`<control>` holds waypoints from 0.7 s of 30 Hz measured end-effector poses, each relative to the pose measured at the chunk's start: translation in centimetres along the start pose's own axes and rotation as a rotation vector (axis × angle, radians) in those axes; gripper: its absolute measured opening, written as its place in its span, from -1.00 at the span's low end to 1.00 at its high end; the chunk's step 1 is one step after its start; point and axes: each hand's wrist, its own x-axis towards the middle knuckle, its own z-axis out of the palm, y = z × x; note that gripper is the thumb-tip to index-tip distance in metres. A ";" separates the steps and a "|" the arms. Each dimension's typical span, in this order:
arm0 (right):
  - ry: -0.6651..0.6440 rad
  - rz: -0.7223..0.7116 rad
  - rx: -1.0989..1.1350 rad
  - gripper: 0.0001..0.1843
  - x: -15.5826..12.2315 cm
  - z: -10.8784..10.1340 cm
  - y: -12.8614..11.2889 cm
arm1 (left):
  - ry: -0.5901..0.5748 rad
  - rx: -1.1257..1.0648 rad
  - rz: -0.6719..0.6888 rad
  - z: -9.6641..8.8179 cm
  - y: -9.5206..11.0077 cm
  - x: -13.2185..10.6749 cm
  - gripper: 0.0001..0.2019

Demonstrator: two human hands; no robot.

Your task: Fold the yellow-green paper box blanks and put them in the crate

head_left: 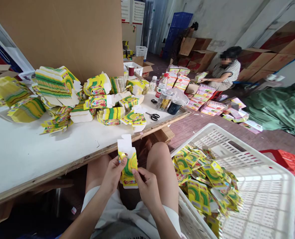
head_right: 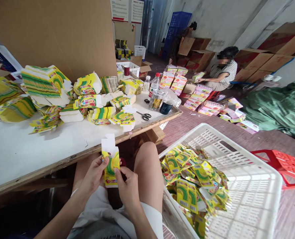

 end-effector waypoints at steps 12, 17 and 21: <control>0.011 -0.222 -0.023 -0.68 0.9 -2.6 -0.8 | -0.219 0.320 0.108 -1.0 1.6 -1.9 -0.46; -0.157 -0.156 -0.036 -0.85 1.4 -4.2 -1.8 | -0.349 0.342 0.028 -1.3 2.2 -1.9 -0.63; -0.114 -0.175 -0.072 -0.81 1.7 -4.3 -1.2 | -0.355 0.244 -0.054 -0.7 2.1 -2.1 -0.48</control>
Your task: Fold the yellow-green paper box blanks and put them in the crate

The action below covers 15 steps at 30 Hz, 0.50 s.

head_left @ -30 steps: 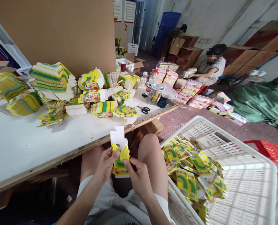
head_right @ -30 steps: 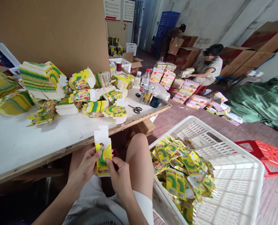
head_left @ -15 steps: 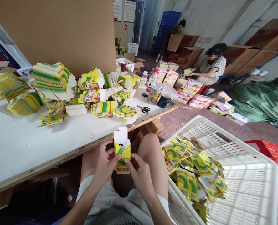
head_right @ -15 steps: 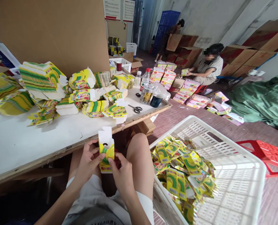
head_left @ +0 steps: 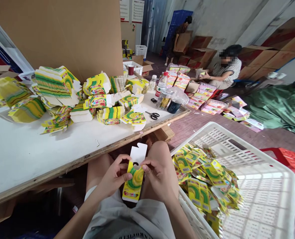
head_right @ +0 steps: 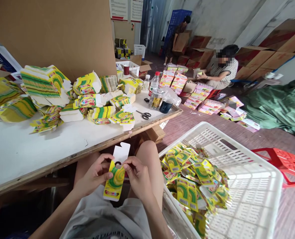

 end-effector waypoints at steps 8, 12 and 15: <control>0.044 -0.090 -0.016 -0.70 0.5 -0.8 -0.6 | 0.087 0.079 0.086 -0.2 -0.4 0.6 -0.52; -0.073 0.069 -0.020 -0.62 0.7 -1.1 -1.2 | 0.174 0.177 0.118 -0.4 -1.2 0.7 -0.57; 0.015 0.124 -0.139 -0.61 0.7 -0.3 -0.7 | 0.136 0.253 0.101 -0.3 -1.4 0.6 -0.55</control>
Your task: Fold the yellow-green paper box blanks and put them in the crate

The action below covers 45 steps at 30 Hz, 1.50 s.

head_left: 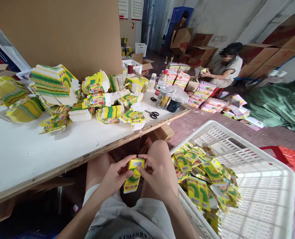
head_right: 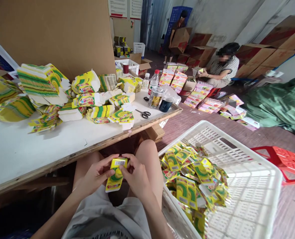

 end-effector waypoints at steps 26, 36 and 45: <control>0.032 -0.128 -0.157 -0.56 1.0 -0.3 -1.8 | -0.028 -0.202 -0.082 -0.3 2.9 1.9 -0.45; 0.297 -0.069 0.330 -0.81 0.1 -1.0 -0.3 | -0.121 -0.164 -0.002 3.3 3.0 2.9 -0.50; 1.180 -0.061 -0.290 -0.62 -3.2 -8.3 0.6 | 0.717 -0.003 0.299 -2.3 3.8 15.3 -0.46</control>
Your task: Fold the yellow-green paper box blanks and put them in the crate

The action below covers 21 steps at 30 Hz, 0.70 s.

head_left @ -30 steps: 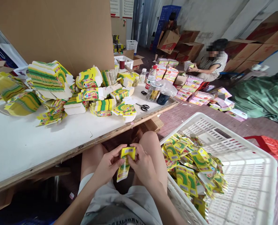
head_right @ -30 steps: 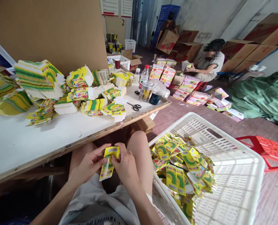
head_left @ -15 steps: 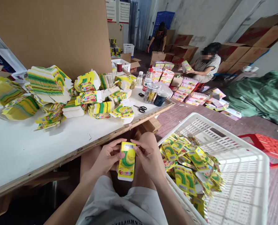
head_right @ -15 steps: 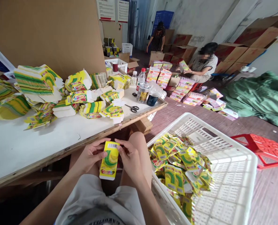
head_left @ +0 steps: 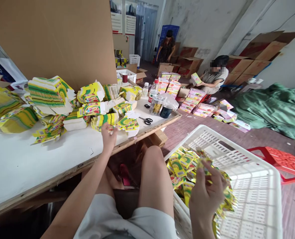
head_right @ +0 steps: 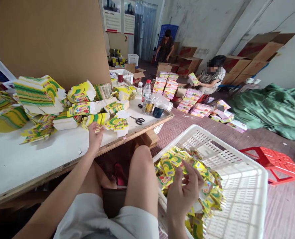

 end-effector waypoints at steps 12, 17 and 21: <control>-0.669 0.324 0.448 -0.66 -6.4 5.4 -2.1 | -0.144 -0.243 -0.202 -2.6 -0.4 -6.2 -0.60; -0.752 0.471 0.657 -0.69 -7.1 6.8 -2.7 | -0.311 -0.203 -0.264 -4.3 0.1 -13.7 -0.76; -0.800 0.567 0.714 -0.69 -7.0 6.1 -1.9 | -0.569 -0.307 -0.352 -5.0 1.1 -13.0 -0.68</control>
